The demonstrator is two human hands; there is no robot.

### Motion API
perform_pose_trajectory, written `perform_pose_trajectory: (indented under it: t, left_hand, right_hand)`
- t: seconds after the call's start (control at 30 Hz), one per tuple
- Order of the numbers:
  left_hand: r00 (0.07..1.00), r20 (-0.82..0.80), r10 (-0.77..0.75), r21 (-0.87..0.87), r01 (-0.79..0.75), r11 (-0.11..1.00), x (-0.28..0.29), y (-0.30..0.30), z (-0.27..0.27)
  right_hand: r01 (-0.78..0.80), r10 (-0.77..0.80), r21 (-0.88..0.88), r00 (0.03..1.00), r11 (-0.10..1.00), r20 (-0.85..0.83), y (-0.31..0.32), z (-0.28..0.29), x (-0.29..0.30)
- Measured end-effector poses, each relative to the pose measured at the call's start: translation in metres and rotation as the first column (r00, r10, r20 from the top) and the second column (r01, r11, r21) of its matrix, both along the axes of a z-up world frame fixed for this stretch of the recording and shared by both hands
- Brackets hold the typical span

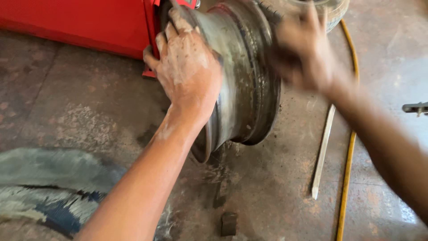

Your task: The person scrubs a metal wheel rim with a dark abrasive block, rotating the rim to clean different sections. The person uses both hands to hold the rim and apply the scrubbing block.

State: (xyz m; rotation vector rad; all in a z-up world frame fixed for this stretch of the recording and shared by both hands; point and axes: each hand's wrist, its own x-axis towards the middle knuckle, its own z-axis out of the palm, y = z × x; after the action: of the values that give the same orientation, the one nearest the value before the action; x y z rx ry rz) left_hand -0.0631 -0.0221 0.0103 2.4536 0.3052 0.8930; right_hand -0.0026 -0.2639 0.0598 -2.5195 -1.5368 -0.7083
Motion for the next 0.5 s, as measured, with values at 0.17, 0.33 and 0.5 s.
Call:
perform_pose_trajectory:
  t: [0.17, 0.33, 0.5]
  left_hand:
    - [0.997, 0.066, -0.033, -0.029, 0.035, 0.999, 0.000, 0.000, -0.006]
    - [0.999, 0.001, -0.032, 0.002, 0.032, 0.999, -0.003, 0.002, 0.000]
    - [0.998, 0.055, -0.035, 0.018, 0.034, 0.999, -0.005, 0.000, -0.001]
  right_hand:
    - [-0.058, 0.057, 0.025, 0.998, 0.998, 0.031, 0.002, -0.001, 0.007]
    - [0.253, -0.141, 0.113, 0.797, 0.961, -0.587, 0.040, 0.015, 0.054]
    - [0.000, 0.031, 0.158, 0.980, 0.988, -0.197, -0.012, -0.038, -0.029]
